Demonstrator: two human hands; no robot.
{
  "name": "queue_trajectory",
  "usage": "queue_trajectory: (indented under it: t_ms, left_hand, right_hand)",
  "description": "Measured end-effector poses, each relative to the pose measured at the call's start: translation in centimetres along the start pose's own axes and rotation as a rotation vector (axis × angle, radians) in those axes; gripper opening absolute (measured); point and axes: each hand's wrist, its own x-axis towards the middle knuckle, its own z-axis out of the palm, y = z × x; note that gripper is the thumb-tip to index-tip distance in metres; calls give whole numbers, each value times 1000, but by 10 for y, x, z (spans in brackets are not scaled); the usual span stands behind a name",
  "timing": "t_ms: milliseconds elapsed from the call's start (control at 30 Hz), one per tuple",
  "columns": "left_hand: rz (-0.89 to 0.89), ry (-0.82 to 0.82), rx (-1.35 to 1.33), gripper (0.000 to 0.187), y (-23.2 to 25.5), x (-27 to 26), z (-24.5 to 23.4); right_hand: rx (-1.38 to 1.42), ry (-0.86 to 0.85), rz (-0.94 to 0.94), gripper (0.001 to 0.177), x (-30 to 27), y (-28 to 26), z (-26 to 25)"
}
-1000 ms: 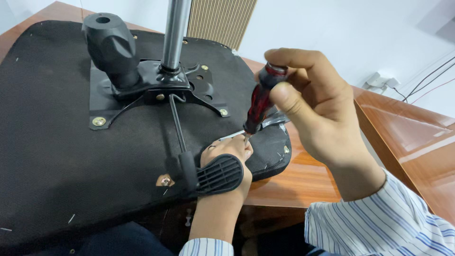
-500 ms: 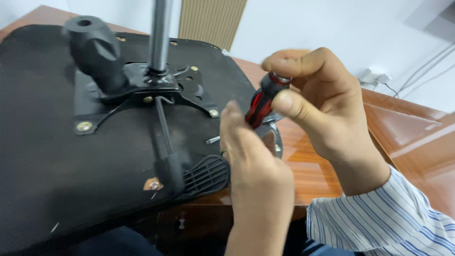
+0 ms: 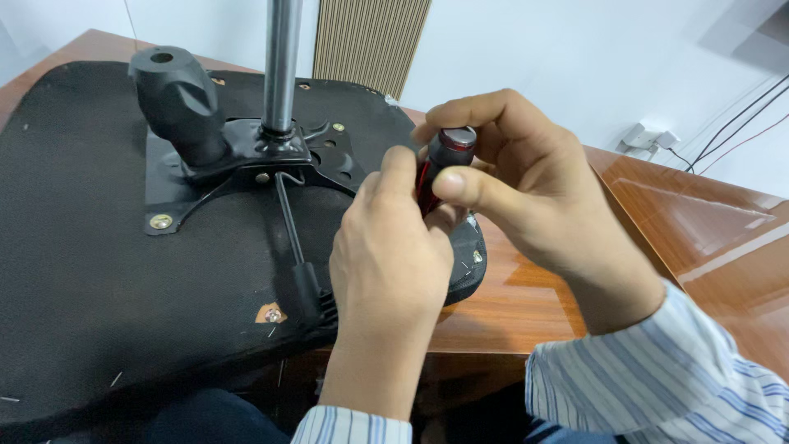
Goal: The person uses a screwdriver to tighten screws on the underside of an office chair seat, securing the seat to the chair's gas lift mechanism. The person switches between two screwdrivers during the process.
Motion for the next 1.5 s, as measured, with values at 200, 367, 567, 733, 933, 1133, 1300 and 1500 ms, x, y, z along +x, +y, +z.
queue_trajectory:
  t_ms: [200, 367, 567, 733, 933, 1133, 1300, 1500]
  left_hand:
    - [0, -116, -23, 29, -5, 0, -2]
    - [-111, -225, 28, 32, -2, -2, -9]
    - [-137, -245, 92, 31, 1, 0, -9]
    - [-147, -243, 141, 32, 2, 2, -9]
    - [-156, -290, 180, 30, 2, 1, -10]
    - [-125, -278, 179, 29, -3, 0, -8]
    - [-69, -239, 158, 34, -10, -1, -7]
    - [-102, -293, 243, 29, -13, 1, -3]
  right_hand:
    - [-57, 54, 28, 30, -7, 7, -10]
    - [4, 38, 49, 32, -10, 3, -11]
    - [-79, 143, 9, 29, -8, 13, -5]
    - [-2, 79, -43, 42, -9, 10, -4]
    - [-40, 95, -17, 34, -11, 6, 1]
    - [-341, 292, -44, 39, -12, 14, 4]
    - [-446, 369, -13, 41, -11, 18, 2]
    - [-107, 50, 19, 31, -10, -6, -3]
